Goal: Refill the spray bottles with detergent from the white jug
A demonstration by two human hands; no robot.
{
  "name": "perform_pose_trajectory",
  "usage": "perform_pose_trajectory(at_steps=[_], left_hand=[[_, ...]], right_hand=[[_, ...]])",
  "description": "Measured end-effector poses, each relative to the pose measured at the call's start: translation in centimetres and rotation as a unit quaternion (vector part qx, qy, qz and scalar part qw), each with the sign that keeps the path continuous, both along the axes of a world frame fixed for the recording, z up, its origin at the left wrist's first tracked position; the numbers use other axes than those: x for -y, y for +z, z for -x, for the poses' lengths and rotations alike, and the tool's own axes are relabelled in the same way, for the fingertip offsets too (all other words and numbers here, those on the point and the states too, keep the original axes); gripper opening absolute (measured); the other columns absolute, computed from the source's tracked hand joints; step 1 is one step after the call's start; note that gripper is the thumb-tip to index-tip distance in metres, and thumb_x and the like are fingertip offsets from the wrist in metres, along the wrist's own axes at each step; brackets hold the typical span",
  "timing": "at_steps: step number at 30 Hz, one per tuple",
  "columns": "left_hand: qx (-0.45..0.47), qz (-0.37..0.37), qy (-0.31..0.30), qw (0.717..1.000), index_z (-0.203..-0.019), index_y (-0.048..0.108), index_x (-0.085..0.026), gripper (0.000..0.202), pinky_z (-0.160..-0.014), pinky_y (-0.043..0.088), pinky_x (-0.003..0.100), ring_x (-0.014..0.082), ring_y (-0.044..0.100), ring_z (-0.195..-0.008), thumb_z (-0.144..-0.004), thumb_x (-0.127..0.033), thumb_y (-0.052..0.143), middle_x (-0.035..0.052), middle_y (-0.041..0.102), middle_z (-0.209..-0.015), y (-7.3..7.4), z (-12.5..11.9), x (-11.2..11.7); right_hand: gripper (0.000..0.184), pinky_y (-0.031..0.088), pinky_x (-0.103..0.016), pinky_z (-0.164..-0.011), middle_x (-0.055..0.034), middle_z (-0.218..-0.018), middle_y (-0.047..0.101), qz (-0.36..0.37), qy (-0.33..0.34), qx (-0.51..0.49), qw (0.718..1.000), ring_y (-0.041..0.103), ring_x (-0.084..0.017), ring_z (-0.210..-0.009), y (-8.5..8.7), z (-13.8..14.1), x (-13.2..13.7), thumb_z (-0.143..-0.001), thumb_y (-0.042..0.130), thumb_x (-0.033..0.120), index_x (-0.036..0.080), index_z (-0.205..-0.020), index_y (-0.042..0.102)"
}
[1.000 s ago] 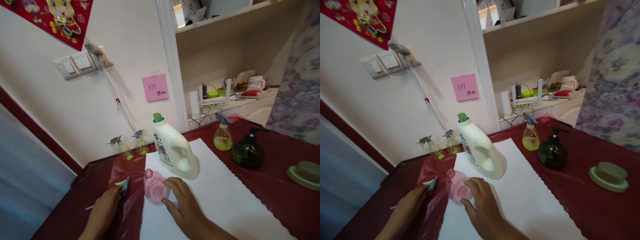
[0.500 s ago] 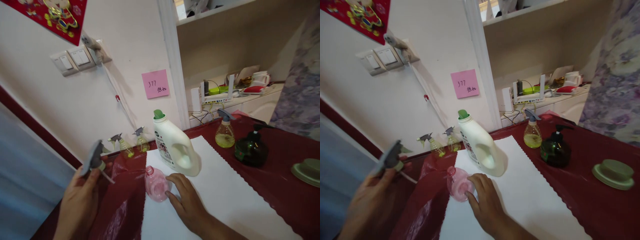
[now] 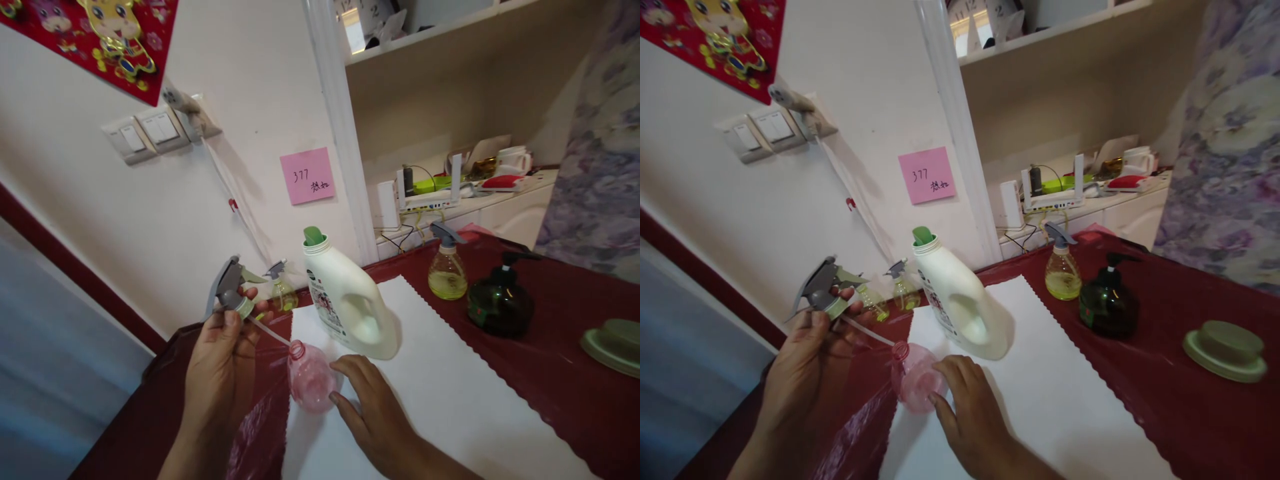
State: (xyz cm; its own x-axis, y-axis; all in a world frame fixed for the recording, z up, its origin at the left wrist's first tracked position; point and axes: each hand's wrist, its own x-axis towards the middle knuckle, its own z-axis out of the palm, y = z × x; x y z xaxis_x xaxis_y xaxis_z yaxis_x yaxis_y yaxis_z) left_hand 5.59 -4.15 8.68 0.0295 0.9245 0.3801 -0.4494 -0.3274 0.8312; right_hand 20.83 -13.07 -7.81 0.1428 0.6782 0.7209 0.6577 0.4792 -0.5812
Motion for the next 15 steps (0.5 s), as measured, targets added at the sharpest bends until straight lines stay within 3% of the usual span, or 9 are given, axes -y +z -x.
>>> perform_pose_trajectory(at_steps=[9, 12, 15], left_hand=[[-0.020, 0.030, -0.017, 0.999, -0.102, 0.078, -0.022, 0.036, -0.086, 0.065, 0.031, 0.0201, 0.076, -0.094, -0.074, -0.040, 0.092, 0.0054, 0.079, -0.106, -1.1, -1.2, 0.8], [-0.030, 0.053, -0.004, 0.998, -0.102, 0.079, -0.023, 0.041, -0.088, 0.062, 0.026, 0.0191, 0.075, -0.099, -0.068, -0.040, 0.096, 0.0033, 0.080, -0.101, -3.1, -1.1, 0.5], [-0.066, 0.099, -0.018, 0.993, -0.109, 0.078, -0.025, 0.044, -0.080, 0.059, 0.021, 0.0153, 0.073, -0.091, -0.071, -0.040, 0.094, 0.0019, 0.079, -0.101, -6.1, -0.5, 0.2]], right_hand=[[0.034, 0.062, -0.044, -0.084, -0.0061, -0.115, 0.068, 0.021, 0.005, -0.002, 1.000, 0.068, -0.026, -0.102, 0.3, 0.1, 0.2, -0.097, 0.055, 0.014, 0.028, -0.128, 0.050], [0.035, 0.062, -0.044, -0.085, -0.0073, -0.116, 0.069, 0.024, 0.001, -0.001, 1.000, 0.069, -0.026, -0.103, 0.2, 0.0, 0.2, -0.096, 0.055, 0.013, 0.027, -0.128, 0.051], [0.045, 0.062, -0.047, -0.092, -0.0103, -0.125, 0.069, 0.044, 0.002, 0.006, 0.999, 0.069, -0.028, -0.111, -0.3, 0.2, 0.0, -0.093, 0.060, 0.013, 0.025, -0.135, 0.050]])
